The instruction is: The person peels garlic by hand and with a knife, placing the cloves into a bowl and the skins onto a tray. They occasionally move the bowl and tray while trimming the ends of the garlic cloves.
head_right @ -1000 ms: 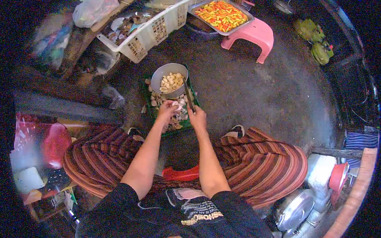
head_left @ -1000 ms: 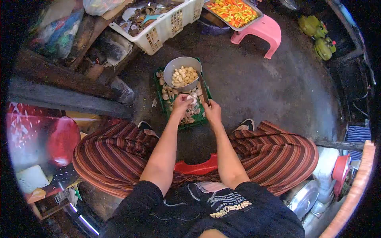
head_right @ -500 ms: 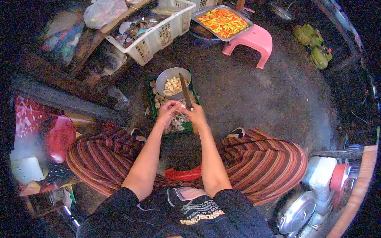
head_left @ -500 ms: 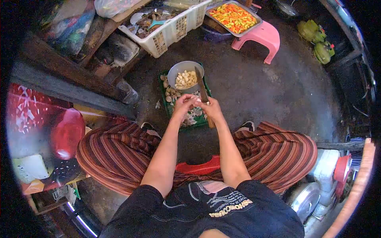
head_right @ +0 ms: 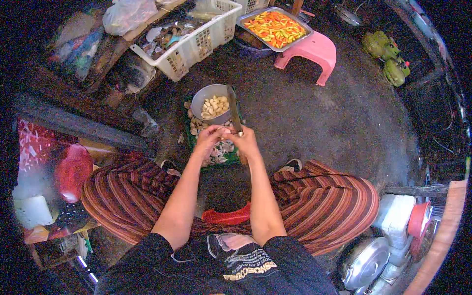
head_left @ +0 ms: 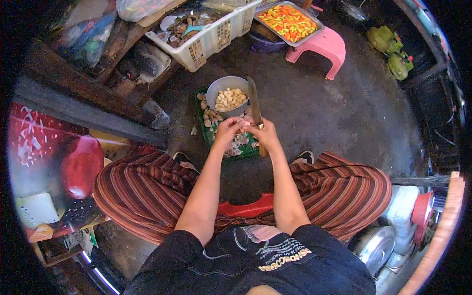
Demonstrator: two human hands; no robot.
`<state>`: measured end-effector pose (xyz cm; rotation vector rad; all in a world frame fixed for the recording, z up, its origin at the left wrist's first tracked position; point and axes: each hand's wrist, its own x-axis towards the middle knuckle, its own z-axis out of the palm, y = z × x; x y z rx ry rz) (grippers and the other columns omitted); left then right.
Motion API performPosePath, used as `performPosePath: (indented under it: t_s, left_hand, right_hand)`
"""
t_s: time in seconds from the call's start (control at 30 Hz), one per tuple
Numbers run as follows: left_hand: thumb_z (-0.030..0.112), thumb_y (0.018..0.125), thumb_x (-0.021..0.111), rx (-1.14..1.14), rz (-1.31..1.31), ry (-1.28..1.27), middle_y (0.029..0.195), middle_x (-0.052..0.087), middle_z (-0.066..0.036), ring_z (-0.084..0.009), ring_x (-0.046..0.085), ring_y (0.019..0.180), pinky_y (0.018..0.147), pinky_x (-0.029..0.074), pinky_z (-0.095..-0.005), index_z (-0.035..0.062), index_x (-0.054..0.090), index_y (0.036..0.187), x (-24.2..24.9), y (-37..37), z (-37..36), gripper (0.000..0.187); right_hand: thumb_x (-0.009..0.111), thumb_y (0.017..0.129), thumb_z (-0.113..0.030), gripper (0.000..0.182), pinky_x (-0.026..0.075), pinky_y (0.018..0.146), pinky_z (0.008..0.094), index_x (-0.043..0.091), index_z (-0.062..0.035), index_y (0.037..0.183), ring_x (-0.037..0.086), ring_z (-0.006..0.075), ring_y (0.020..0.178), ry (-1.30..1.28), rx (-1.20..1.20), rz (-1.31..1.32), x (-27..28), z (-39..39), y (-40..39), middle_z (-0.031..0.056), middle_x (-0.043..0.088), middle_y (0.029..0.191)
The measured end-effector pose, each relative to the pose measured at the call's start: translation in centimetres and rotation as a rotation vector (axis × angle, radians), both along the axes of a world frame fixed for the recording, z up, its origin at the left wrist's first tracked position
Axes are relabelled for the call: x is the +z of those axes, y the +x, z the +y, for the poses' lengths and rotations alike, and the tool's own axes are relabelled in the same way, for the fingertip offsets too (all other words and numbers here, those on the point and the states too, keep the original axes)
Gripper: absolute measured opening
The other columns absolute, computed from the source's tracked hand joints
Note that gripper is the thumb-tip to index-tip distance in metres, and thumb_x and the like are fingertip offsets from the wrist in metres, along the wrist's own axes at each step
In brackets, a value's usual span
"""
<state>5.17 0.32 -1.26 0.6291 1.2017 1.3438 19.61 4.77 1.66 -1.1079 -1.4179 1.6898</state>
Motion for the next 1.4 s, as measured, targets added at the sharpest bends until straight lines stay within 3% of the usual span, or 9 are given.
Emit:
performPosePath:
  t_s: [0.3, 0.47, 0.63, 0.7, 0.8, 0.9, 1.0, 1.13, 1.4]
  left_hand:
    - [0.012, 0.082, 0.057, 0.003, -0.437, 0.009, 0.090, 0.060, -0.009, -0.0184, 0.058, 0.082, 0.072, 0.049, -0.0322, 0.0018, 0.057, 0.092, 0.5, -0.4, 0.4, 0.013]
    - [0.013, 0.081, 0.059, -0.038, -0.715, 0.002, 0.090, 0.059, -0.010, -0.0182, 0.057, 0.081, 0.067, 0.049, -0.0313, 0.0037, 0.054, 0.089, 2.9, -0.8, 0.6, 0.013]
    - [0.010, 0.081, 0.060, 0.000, -0.498, 0.020, 0.090, 0.059, -0.009, -0.0157, 0.058, 0.079, 0.067, 0.049, -0.0265, 0.0021, 0.055, 0.093, 2.1, -0.9, 0.3, 0.015]
    - [0.009, 0.082, 0.060, 0.003, -0.491, 0.005, 0.089, 0.060, -0.008, -0.0142, 0.058, 0.076, 0.066, 0.049, -0.0235, 0.0015, 0.056, 0.094, 2.2, -1.0, 0.3, 0.014]
    - [0.008, 0.081, 0.061, 0.071, -0.418, 0.001, 0.089, 0.061, -0.007, -0.0137, 0.059, 0.076, 0.067, 0.050, -0.0227, 0.0013, 0.057, 0.097, 2.1, -1.4, 0.7, 0.018]
    - [0.008, 0.079, 0.063, 0.084, -0.368, 0.000, 0.087, 0.061, -0.007, -0.0128, 0.060, 0.077, 0.069, 0.050, -0.0234, 0.0005, 0.058, 0.097, 2.3, -2.2, 0.5, 0.020]
    - [0.009, 0.079, 0.064, 0.114, -0.320, -0.023, 0.085, 0.061, -0.008, -0.0120, 0.059, 0.073, 0.068, 0.050, -0.0232, -0.0006, 0.059, 0.096, 2.8, -2.4, 0.6, 0.020]
    - [0.009, 0.079, 0.065, 0.105, -0.245, -0.037, 0.080, 0.062, -0.007, -0.0124, 0.059, 0.070, 0.063, 0.047, -0.0218, -0.0008, 0.059, 0.094, 3.1, -2.4, 0.7, 0.019]
    - [0.003, 0.079, 0.061, 0.028, -0.086, -0.048, 0.078, 0.060, -0.005, -0.0131, 0.058, 0.066, 0.055, 0.044, -0.0234, 0.0011, 0.059, 0.089, 3.9, -2.7, 0.9, 0.011]
  right_hand:
    - [0.075, 0.069, -0.019, 0.030, 0.032, 0.045, 0.0186, 0.063, -0.0044, 0.092, 0.043, 0.0028, 0.051, -0.211, -0.035, 0.119, 2.5, 0.5, 1.1, -0.0035, 0.056, 0.067]
    - [0.074, 0.070, -0.018, 0.032, 0.031, 0.045, 0.0180, 0.063, -0.0055, 0.098, 0.041, 0.0022, 0.050, -0.159, -0.060, 0.170, 2.6, -0.2, -0.4, -0.0046, 0.054, 0.066]
    - [0.070, 0.075, -0.020, 0.035, 0.032, 0.046, 0.0187, 0.060, -0.0050, 0.106, 0.042, 0.0034, 0.051, -0.086, -0.022, 0.100, 2.1, 0.0, -1.0, -0.0056, 0.054, 0.065]
    - [0.061, 0.083, -0.026, 0.036, 0.034, 0.046, 0.0206, 0.058, -0.0039, 0.110, 0.042, 0.0053, 0.051, 0.519, -0.144, -0.086, -0.2, 0.9, -1.4, -0.0039, 0.053, 0.063]
    - [0.051, 0.088, -0.032, 0.038, 0.035, 0.046, 0.0223, 0.055, -0.0054, 0.116, 0.043, 0.0064, 0.049, 0.088, -0.028, -0.164, 3.9, 0.2, -0.2, -0.0018, 0.051, 0.059]
    - [0.045, 0.089, -0.037, 0.036, 0.043, 0.055, 0.0299, 0.058, -0.0141, 0.113, 0.054, 0.0158, 0.051, 0.231, 0.040, -0.326, 4.3, 0.0, -0.5, 0.0044, 0.052, 0.053]
    - [0.045, 0.089, -0.038, 0.034, 0.043, 0.055, 0.0301, 0.058, -0.0198, 0.115, 0.055, 0.0155, 0.052, 0.288, 0.082, -0.361, 3.8, -0.2, -0.9, 0.0049, 0.053, 0.054]
    - [0.045, 0.089, -0.040, 0.035, 0.044, 0.056, 0.0293, 0.057, -0.0229, 0.117, 0.057, 0.0146, 0.054, 0.289, 0.103, -0.364, 3.6, -0.2, -0.7, 0.0054, 0.054, 0.055]
    - [0.047, 0.085, -0.045, 0.035, 0.046, 0.063, 0.0356, 0.060, -0.0258, 0.111, 0.062, 0.0285, 0.070, 0.394, 0.098, -0.506, 4.6, -0.5, -0.7, 0.0125, 0.063, 0.071]
